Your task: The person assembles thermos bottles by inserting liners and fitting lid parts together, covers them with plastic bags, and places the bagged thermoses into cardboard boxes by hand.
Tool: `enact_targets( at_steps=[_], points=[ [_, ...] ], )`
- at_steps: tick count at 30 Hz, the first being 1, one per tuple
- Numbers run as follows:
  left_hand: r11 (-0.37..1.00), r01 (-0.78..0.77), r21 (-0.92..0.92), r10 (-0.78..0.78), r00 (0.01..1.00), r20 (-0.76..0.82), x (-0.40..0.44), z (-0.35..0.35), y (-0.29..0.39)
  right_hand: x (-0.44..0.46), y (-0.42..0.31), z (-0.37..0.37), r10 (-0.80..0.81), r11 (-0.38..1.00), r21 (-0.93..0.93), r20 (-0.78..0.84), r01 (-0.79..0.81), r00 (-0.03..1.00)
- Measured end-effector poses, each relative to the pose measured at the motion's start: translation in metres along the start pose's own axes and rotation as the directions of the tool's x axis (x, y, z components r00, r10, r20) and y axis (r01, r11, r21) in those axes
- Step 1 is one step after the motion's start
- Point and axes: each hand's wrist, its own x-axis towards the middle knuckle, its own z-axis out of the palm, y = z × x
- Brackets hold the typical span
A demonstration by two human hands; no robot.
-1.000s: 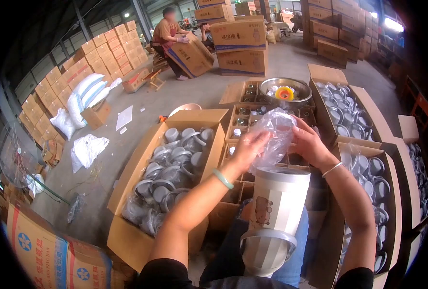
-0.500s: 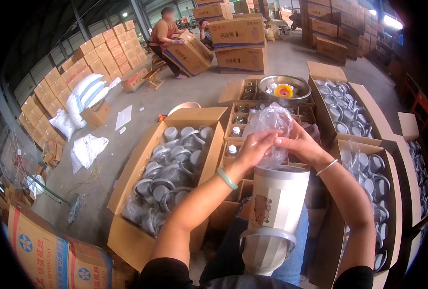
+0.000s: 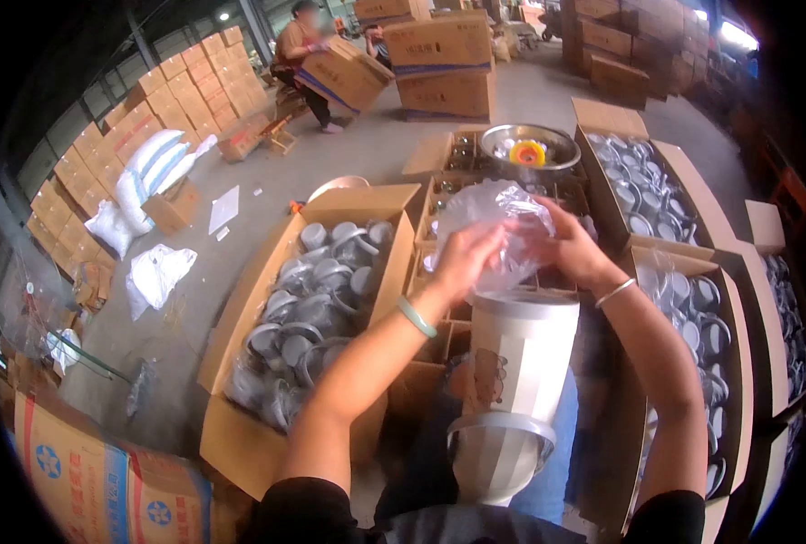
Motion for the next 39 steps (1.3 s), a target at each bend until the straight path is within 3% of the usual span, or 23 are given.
enact_targets(
  at_steps=[1, 3, 5, 7, 9, 11, 12, 13, 15, 17, 19, 21, 23, 25, 26, 27, 29, 31, 33, 34, 35, 37, 39],
  points=[
    [0.996, 0.004, -0.085, -0.009, 0.998, -0.061, 0.003, -0.006, -0.008, 0.001, 0.005, -0.01, -0.035, 0.998, -0.051, -0.011, 0.034, 0.999],
    [0.998, 0.002, -0.055, -0.01, 0.99, -0.143, 0.002, -0.021, -0.02, 0.008, 0.055, -0.05, -0.239, 0.8, -0.572, -0.032, 0.178, 0.97],
    [0.994, 0.052, 0.1, -0.023, 0.963, -0.27, -0.006, -0.03, -0.049, -0.01, 0.066, -0.061, -0.035, 0.548, -0.821, -0.215, -0.161, 0.976],
    [0.958, 0.059, 0.281, -0.014, 0.987, -0.16, -0.021, -0.041, -0.089, -0.029, 0.09, -0.062, 0.041, 0.541, -0.781, -0.346, -0.312, 0.937],
    [0.959, 0.26, 0.115, -0.252, 0.965, -0.08, -0.04, -0.032, -0.089, -0.055, 0.107, -0.06, -0.055, 0.616, -0.756, -0.321, -0.22, 0.946],
    [0.903, 0.336, -0.267, -0.366, 0.928, -0.067, -0.049, -0.019, -0.08, -0.072, 0.11, -0.056, -0.159, 0.731, -0.674, -0.315, -0.103, 0.936],
    [0.873, 0.291, -0.391, -0.348, 0.934, -0.083, -0.052, -0.012, -0.075, -0.081, 0.108, -0.049, -0.104, 0.953, -0.302, -0.322, 0.002, 0.941],
    [0.869, 0.302, -0.393, -0.357, 0.931, -0.075, -0.057, -0.004, -0.061, -0.09, 0.096, -0.037, -0.096, 0.954, -0.3, -0.332, -0.008, 0.939],
    [0.91, -0.014, -0.415, -0.119, 0.949, -0.291, -0.068, 0.014, -0.03, -0.106, 0.062, -0.013, -0.036, 0.976, 0.182, -0.419, 0.123, 0.907],
    [0.97, 0.044, -0.238, -0.117, 0.947, -0.299, -0.076, 0.013, -0.011, -0.118, 0.043, -0.001, -0.027, 0.956, 0.25, -0.445, 0.153, 0.895],
    [0.998, -0.009, -0.069, -0.01, 0.965, -0.261, -0.086, 0.022, 0.007, -0.131, 0.04, -0.003, -0.098, 0.978, 0.162, -0.2, 0.131, 0.975],
    [0.953, -0.122, 0.276, 0.163, 0.978, -0.132, -0.101, 0.018, 0.007, -0.14, 0.031, 0.014, -0.21, 0.954, -0.259, -0.23, 0.148, 0.95],
    [0.937, -0.076, 0.341, 0.065, 0.997, 0.044, -0.131, 0.003, -0.012, -0.158, 0.037, 0.007, -0.308, 0.794, -0.538, 0.047, 0.284, 0.95],
    [0.908, -0.127, 0.4, 0.055, 0.981, 0.185, -0.163, -0.014, -0.027, -0.186, 0.049, 0.01, -0.357, 0.643, -0.677, 0.148, 0.358, 0.922],
    [0.92, -0.164, 0.356, 0.128, 0.984, 0.123, -0.179, -0.025, -0.047, -0.203, 0.057, 0.006, -0.362, 0.492, -0.768, 0.248, 0.41, 0.899],
    [0.994, -0.052, 0.099, 0.05, 0.998, 0.025, -0.194, -0.029, -0.054, -0.221, 0.065, 0.005, -0.335, 0.484, -0.782, 0.249, 0.392, 0.909],
    [0.986, 0.053, 0.156, 0.007, 0.934, -0.356, -0.21, -0.037, -0.06, -0.256, 0.069, 0.015, -0.284, 0.558, -0.783, 0.132, 0.276, 0.95],
    [0.971, 0.024, 0.238, 0.094, 0.876, -0.472, -0.22, -0.029, -0.057, -0.289, 0.076, 0.022, -0.291, 0.606, -0.781, -0.044, 0.148, 0.956],
    [0.67, -0.231, 0.706, 0.53, 0.815, -0.236, -0.222, -0.017, -0.055, -0.309, 0.078, 0.043, -0.297, 0.652, -0.758, -0.29, -0.028, 0.91],
    [0.521, -0.203, 0.829, 0.361, 0.933, 0.002, -0.231, -0.009, -0.058, -0.32, 0.084, 0.047, -0.294, 0.651, -0.759, -0.286, -0.028, 0.912],
    [0.494, -0.06, 0.867, -0.048, 0.994, 0.096, -0.232, 0.007, -0.069, -0.331, 0.092, 0.048, -0.302, 0.627, -0.776, -0.322, -0.067, 0.897],
    [0.556, -0.12, 0.822, -0.014, 0.988, 0.153, -0.233, -0.008, -0.068, -0.34, 0.097, 0.055, -0.314, 0.617, -0.78, -0.37, -0.109, 0.874],
    [0.522, -0.16, 0.838, 0.326, 0.945, -0.022, -0.219, -0.032, -0.049, -0.341, 0.085, 0.063, -0.191, 0.721, -0.675, -0.411, -0.157, 0.891]
  ],
)
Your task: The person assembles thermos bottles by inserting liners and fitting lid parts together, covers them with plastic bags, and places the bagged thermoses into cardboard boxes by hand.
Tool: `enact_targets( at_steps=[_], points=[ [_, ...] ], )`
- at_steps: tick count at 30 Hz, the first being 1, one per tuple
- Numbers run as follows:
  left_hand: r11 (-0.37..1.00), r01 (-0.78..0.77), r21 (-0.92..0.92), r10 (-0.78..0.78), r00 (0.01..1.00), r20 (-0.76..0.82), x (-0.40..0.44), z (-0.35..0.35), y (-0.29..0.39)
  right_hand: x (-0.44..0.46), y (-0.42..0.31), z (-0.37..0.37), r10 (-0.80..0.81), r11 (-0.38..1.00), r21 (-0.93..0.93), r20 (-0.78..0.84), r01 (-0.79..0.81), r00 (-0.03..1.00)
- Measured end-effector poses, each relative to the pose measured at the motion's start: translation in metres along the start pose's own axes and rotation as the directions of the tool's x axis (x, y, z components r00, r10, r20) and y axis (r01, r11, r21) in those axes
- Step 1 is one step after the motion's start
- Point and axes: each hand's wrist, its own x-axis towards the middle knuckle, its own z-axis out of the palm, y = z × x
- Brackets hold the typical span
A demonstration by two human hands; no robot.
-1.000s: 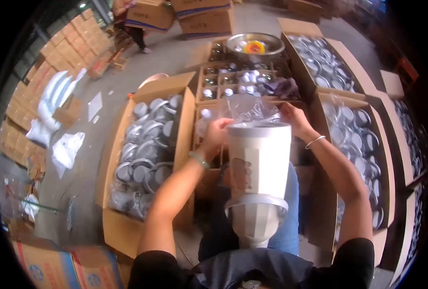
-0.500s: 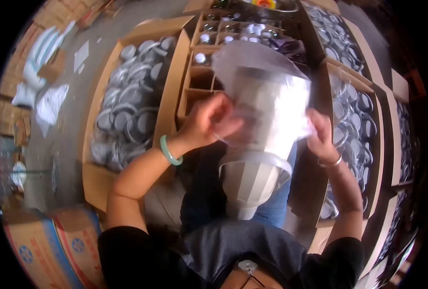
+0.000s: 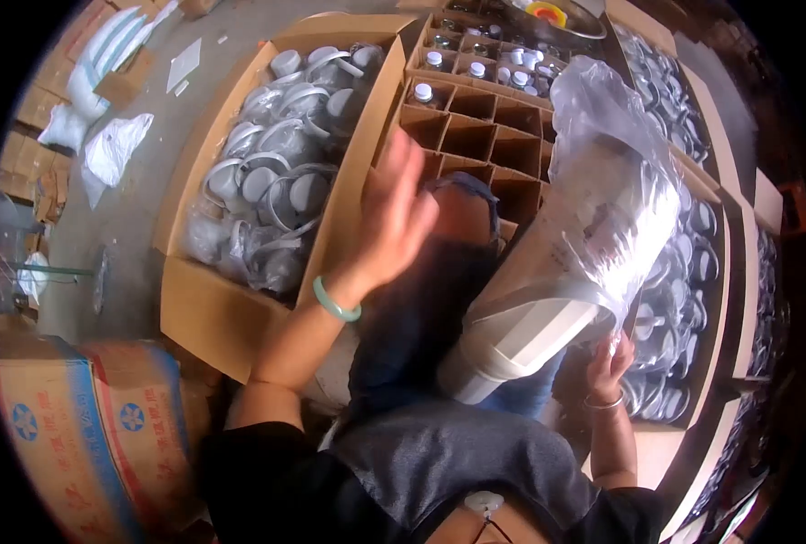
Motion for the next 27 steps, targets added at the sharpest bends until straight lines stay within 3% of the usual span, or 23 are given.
enact_targets(
  at_steps=[1, 2, 3, 4, 5, 6, 8, 9, 10, 12, 16, 18, 22, 23, 24, 26, 27],
  points=[
    [0.999, 0.012, 0.044, -0.009, 0.997, -0.072, 0.008, -0.004, 0.0, 0.005, -0.015, 0.007, -0.104, 0.994, -0.022, -0.054, 0.103, 0.993],
    [0.996, 0.02, 0.088, -0.007, 0.989, -0.151, 0.016, -0.006, 0.001, 0.001, -0.023, 0.01, -0.104, 0.994, -0.023, -0.074, 0.102, 0.992],
    [0.982, 0.026, -0.189, -0.032, 0.999, -0.025, 0.006, 0.032, -0.017, 0.0, -0.029, 0.014, 0.008, 0.997, 0.074, -0.058, -0.004, 0.998],
    [0.993, 0.117, -0.021, -0.108, 0.96, 0.258, -0.007, 0.038, -0.009, 0.001, -0.034, 0.016, 0.106, 0.98, 0.174, -0.029, -0.099, 0.994],
    [0.989, 0.147, -0.006, -0.141, 0.953, 0.27, -0.014, 0.042, -0.015, -0.003, -0.035, 0.023, 0.073, 0.975, 0.216, -0.084, -0.053, 0.994],
    [0.998, 0.048, 0.044, -0.056, 0.976, 0.212, -0.015, 0.044, -0.024, -0.001, -0.033, 0.024, 0.033, 0.981, 0.195, -0.063, -0.02, 0.997],
    [0.994, -0.003, 0.11, 0.01, 0.998, -0.063, -0.003, 0.031, -0.002, 0.002, -0.031, 0.026, -0.046, 0.986, 0.158, -0.02, 0.049, 0.999],
    [0.985, 0.069, 0.158, -0.057, 0.995, -0.081, 0.004, 0.014, 0.02, 0.001, -0.024, 0.026, -0.004, 0.973, 0.233, 0.018, 0.0, 1.0],
    [0.988, 0.044, 0.148, -0.028, 0.994, -0.103, 0.006, 0.014, 0.026, 0.0, -0.033, 0.029, 0.053, 0.964, 0.259, 0.005, -0.053, 0.999],
    [0.99, -0.02, 0.14, 0.002, 0.992, 0.124, -0.009, 0.039, 0.007, -0.003, -0.032, 0.034, 0.071, 0.942, 0.328, -0.007, -0.064, 0.997],
    [0.995, 0.005, 0.096, -0.02, 0.988, 0.151, -0.003, 0.045, -0.002, -0.01, -0.019, 0.042, 0.041, 0.951, 0.308, -0.039, -0.027, 0.998],
    [0.982, -0.015, 0.186, -0.019, 0.983, 0.18, 0.0, 0.057, -0.014, -0.011, -0.023, 0.041, 0.08, 0.945, 0.321, -0.02, -0.069, 0.997],
    [0.99, -0.007, -0.14, 0.023, 0.993, 0.116, 0.024, 0.047, 0.028, -0.006, -0.04, 0.04, 0.017, 0.959, 0.285, -0.085, 0.008, 0.996],
    [0.934, -0.079, -0.349, 0.096, 0.995, 0.031, 0.03, 0.057, 0.026, -0.005, -0.043, 0.039, -0.019, 0.971, 0.236, -0.062, 0.033, 0.998],
    [0.933, -0.08, -0.351, 0.098, 0.995, 0.032, 0.034, 0.061, 0.023, -0.006, -0.044, 0.038, -0.051, 0.981, 0.185, -0.035, 0.057, 0.998],
    [0.834, 0.07, -0.547, -0.035, 0.997, 0.075, 0.043, 0.062, 0.027, -0.008, -0.042, 0.041, -0.084, 0.977, 0.19, -0.054, 0.093, 0.995],
    [0.832, -0.016, -0.555, 0.022, 1.0, 0.004, 0.051, 0.058, 0.033, -0.005, -0.046, 0.039, -0.119, 0.978, 0.167, -0.066, 0.128, 0.991]
  ],
)
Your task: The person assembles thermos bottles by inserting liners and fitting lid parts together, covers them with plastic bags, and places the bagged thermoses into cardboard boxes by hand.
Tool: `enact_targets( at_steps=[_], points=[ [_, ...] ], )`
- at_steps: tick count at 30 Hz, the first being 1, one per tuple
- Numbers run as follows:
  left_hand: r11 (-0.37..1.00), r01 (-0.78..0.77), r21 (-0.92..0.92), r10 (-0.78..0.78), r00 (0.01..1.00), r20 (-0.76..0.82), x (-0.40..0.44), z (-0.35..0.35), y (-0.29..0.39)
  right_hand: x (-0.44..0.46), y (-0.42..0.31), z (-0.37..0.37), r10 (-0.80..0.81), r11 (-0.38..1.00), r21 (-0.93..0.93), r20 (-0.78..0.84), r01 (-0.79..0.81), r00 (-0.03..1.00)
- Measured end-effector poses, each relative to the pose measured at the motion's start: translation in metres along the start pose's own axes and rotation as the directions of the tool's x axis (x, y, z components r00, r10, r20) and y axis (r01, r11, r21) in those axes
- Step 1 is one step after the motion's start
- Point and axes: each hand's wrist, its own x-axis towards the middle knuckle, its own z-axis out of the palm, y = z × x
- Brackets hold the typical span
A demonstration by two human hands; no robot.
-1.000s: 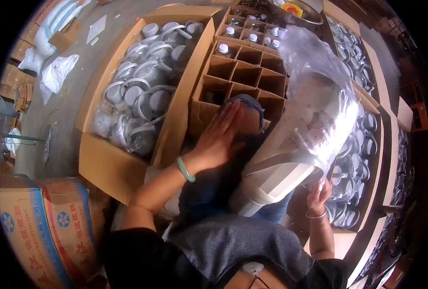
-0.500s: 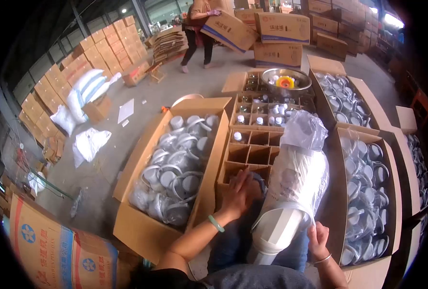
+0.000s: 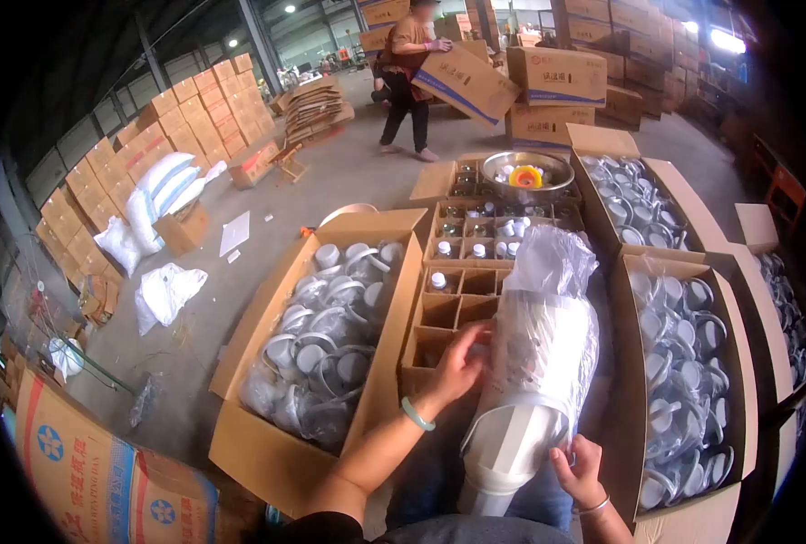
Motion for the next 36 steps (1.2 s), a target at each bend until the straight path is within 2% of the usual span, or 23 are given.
enact_targets(
  at_steps=[2, 3, 4, 5, 7, 9, 10, 11, 13, 14, 15, 16, 19, 21, 23, 25, 27, 29, 32, 33, 34, 35, 36],
  points=[
    [0.994, 0.111, 0.005, -0.111, 0.994, 0.0, -0.003, -0.001, -0.004, 0.001, -0.001, -0.006, -0.079, 0.993, -0.085, -0.007, 0.078, 0.997],
    [0.978, 0.209, -0.016, -0.209, 0.977, 0.038, -0.006, -0.002, -0.003, 0.001, 0.0, -0.007, -0.035, 0.999, -0.023, -0.069, 0.033, 0.997],
    [0.99, 0.137, 0.042, -0.134, 0.989, -0.06, -0.012, 0.001, -0.002, 0.0, 0.01, -0.008, -0.018, 0.999, -0.033, -0.131, 0.014, 0.991],
    [0.992, 0.069, 0.105, -0.054, 0.988, -0.143, -0.017, 0.007, -0.002, 0.003, 0.018, -0.005, 0.075, 0.988, 0.147, -0.204, -0.045, 0.976],
    [0.982, 0.032, -0.188, -0.088, 0.951, -0.298, -0.029, 0.021, 0.029, 0.013, 0.017, -0.008, 0.163, 0.945, 0.318, -0.251, -0.077, 0.954],
    [0.967, -0.083, -0.241, 0.031, 0.977, -0.211, -0.049, 0.022, 0.024, 0.031, 0.015, -0.009, 0.213, 0.932, 0.347, -0.286, -0.106, 0.934],
    [0.988, -0.03, -0.149, 0.016, 0.995, -0.095, -0.059, 0.015, 0.016, 0.035, 0.019, -0.008, 0.195, 0.942, 0.318, -0.266, -0.105, 0.944],
    [0.97, 0.06, -0.234, -0.069, 0.997, -0.029, -0.066, 0.015, 0.026, 0.042, 0.027, -0.005, 0.165, 0.953, 0.291, -0.249, -0.089, 0.954],
    [0.983, -0.185, 0.006, 0.185, 0.982, 0.026, -0.075, 0.013, 0.035, 0.051, 0.045, 0.007, 0.139, 0.971, 0.21, -0.129, -0.11, 0.982],
    [0.945, -0.26, 0.2, 0.229, 0.959, 0.167, -0.08, 0.008, 0.055, 0.054, 0.044, 0.013, 0.129, 0.979, 0.173, -0.111, -0.109, 0.985],
    [0.949, -0.269, 0.166, 0.226, 0.945, 0.235, -0.093, 0.011, 0.06, 0.055, 0.044, 0.017, 0.122, 0.985, 0.135, -0.094, -0.108, 0.988],
    [0.939, -0.242, 0.244, 0.185, 0.955, 0.234, -0.103, 0.007, 0.061, 0.052, 0.051, 0.019, -0.018, 1.0, 0.017, -0.128, 0.02, 0.992],
    [0.925, -0.18, 0.335, 0.11, 0.97, 0.218, -0.095, -0.002, 0.064, 0.035, 0.033, 0.023, -0.13, 0.99, -0.066, -0.104, 0.124, 0.986],
    [0.949, -0.088, 0.303, 0.065, 0.994, 0.086, -0.097, 0.001, 0.048, 0.025, 0.006, 0.026, -0.214, 0.974, -0.048, 0.093, 0.219, 0.972],
    [0.888, -0.146, 0.436, 0.088, 0.985, 0.15, -0.087, -0.001, 0.054, 0.015, -0.004, 0.035, -0.29, 0.955, -0.013, 0.155, 0.296, 0.944],
    [0.87, -0.032, 0.491, -0.057, 0.985, 0.164, -0.089, 0.001, 0.075, 0.009, -0.006, 0.025, -0.142, 0.989, 0.063, 0.203, 0.132, 0.969],
    [0.852, -0.197, 0.484, 0.03, 0.943, 0.332, -0.109, -0.013, 0.065, 0.0, 0.003, 0.022, -0.262, 0.965, 0.064, 0.216, 0.254, 0.941],
    [0.931, -0.192, 0.311, 0.026, 0.884, 0.466, -0.128, -0.027, 0.061, -0.007, 0.001, 0.021, -0.285, 0.958, 0.087, 0.199, 0.273, 0.938],
    [0.933, -0.082, 0.35, -0.107, 0.866, 0.488, -0.158, -0.038, 0.074, -0.014, -0.008, 0.026, -0.161, 0.986, 0.072, 0.171, 0.15, 0.972],
    [0.876, -0.25, 0.413, 0.032, 0.883, 0.468, -0.173, -0.041, 0.07, -0.016, -0.013, 0.032, -0.096, 0.994, 0.063, 0.147, 0.087, 0.984],
    [0.903, -0.31, 0.297, 0.119, 0.845, 0.522, -0.178, -0.039, 0.079, -0.017, -0.017, 0.038, 0.006, 0.996, 0.082, 0.174, -0.021, 0.985],
    [0.917, -0.358, 0.176, 0.207, 0.804, 0.558, -0.184, -0.038, 0.087, -0.015, -0.017, 0.046, 0.024, 0.999, -0.038, 0.185, -0.018, 0.982],
    [0.925, -0.364, 0.107, 0.242, 0.783, 0.574, -0.195, -0.039, 0.081, -0.012, -0.018, 0.052, 0.029, 0.999, -0.048, 0.17, -0.021, 0.985]
  ],
)
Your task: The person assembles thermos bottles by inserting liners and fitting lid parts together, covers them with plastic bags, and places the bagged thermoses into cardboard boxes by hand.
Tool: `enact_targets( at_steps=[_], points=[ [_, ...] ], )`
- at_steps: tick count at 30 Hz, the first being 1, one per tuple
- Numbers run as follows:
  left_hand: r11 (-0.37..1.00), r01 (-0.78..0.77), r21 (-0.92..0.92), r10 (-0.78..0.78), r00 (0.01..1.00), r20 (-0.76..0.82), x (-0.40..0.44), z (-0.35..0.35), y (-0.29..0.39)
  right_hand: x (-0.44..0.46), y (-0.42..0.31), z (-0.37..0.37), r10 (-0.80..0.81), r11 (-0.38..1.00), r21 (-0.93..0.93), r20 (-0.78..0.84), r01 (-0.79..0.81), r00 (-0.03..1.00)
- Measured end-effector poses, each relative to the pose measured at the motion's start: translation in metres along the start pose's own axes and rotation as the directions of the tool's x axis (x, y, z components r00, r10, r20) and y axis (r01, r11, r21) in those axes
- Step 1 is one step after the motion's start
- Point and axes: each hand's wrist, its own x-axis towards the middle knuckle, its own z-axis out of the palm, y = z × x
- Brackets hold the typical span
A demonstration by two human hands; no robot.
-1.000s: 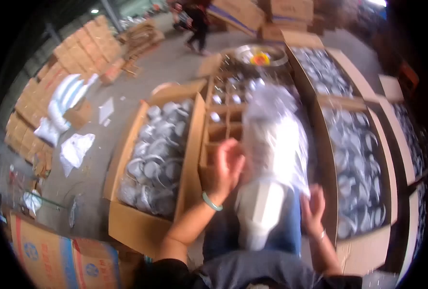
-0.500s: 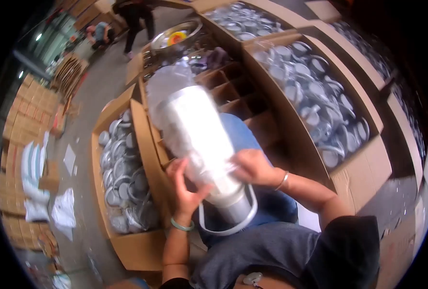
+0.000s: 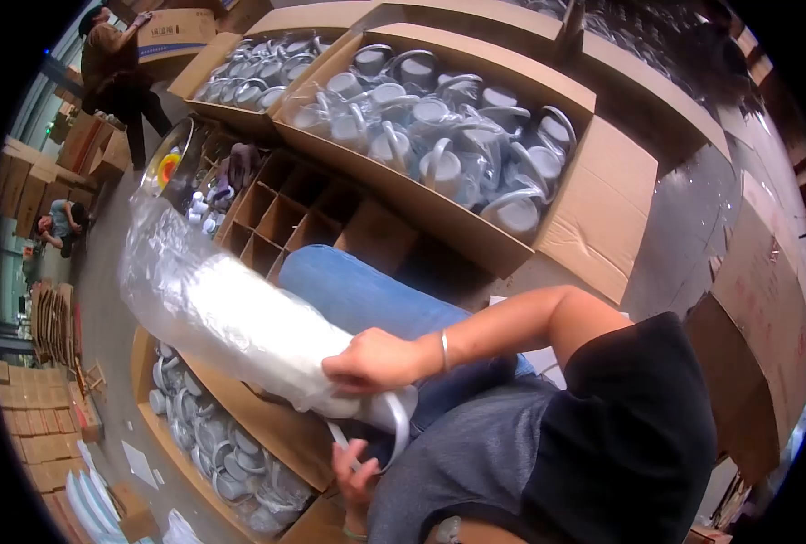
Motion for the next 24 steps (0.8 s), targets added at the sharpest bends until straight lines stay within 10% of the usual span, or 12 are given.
enact_targets(
  at_steps=[3, 7, 9, 10, 15, 17, 19, 20, 22, 24],
  points=[
    [0.954, 0.282, 0.105, -0.297, 0.938, 0.18, 0.001, -0.01, 0.018, 0.017, -0.014, 0.008, -0.04, 0.998, 0.053, -0.075, 0.044, 0.996],
    [0.778, 0.628, 0.022, -0.617, 0.769, -0.165, 0.023, -0.041, 0.038, 0.047, -0.022, -0.008, -0.144, 0.99, 0.001, -0.026, 0.144, 0.989],
    [0.743, 0.53, -0.408, -0.667, 0.548, -0.504, 0.021, -0.049, 0.015, 0.055, -0.002, -0.023, -0.238, 0.944, -0.261, -0.111, 0.203, 0.965],
    [0.699, 0.486, -0.525, -0.68, 0.679, -0.277, 0.002, -0.089, -0.007, 0.056, 0.007, -0.034, -0.152, 0.96, -0.264, -0.2, 0.096, 0.968],
    [0.702, 0.245, -0.669, -0.676, 0.524, -0.518, 0.105, -0.091, 0.035, 0.054, 0.069, -0.068, 0.078, 0.865, -0.434, -0.38, -0.252, 0.922],
    [0.686, 0.182, -0.704, -0.698, 0.438, -0.567, 0.118, -0.093, 0.036, 0.046, 0.053, -0.068, 0.3, 0.828, -0.436, -0.187, -0.353, 0.935],
    [0.746, 0.207, -0.634, -0.643, 0.471, -0.603, 0.131, -0.09, 0.033, 0.034, 0.009, -0.069, 0.124, 0.98, -0.135, -0.153, -0.145, 0.98],
    [0.74, 0.197, -0.643, -0.646, 0.476, -0.597, 0.132, -0.085, 0.023, 0.032, -0.028, -0.08, 0.131, 0.936, 0.336, -0.04, -0.111, 0.991],
    [0.887, 0.278, -0.368, -0.457, 0.634, -0.624, 0.124, -0.082, 0.002, 0.037, -0.081, -0.083, -0.226, 0.861, 0.368, -0.342, 0.351, 0.912],
    [0.913, 0.326, -0.245, -0.404, 0.646, -0.647, 0.123, -0.076, -0.002, 0.054, -0.113, -0.083, -0.264, 0.758, 0.478, -0.397, 0.444, 0.879]
  ],
)
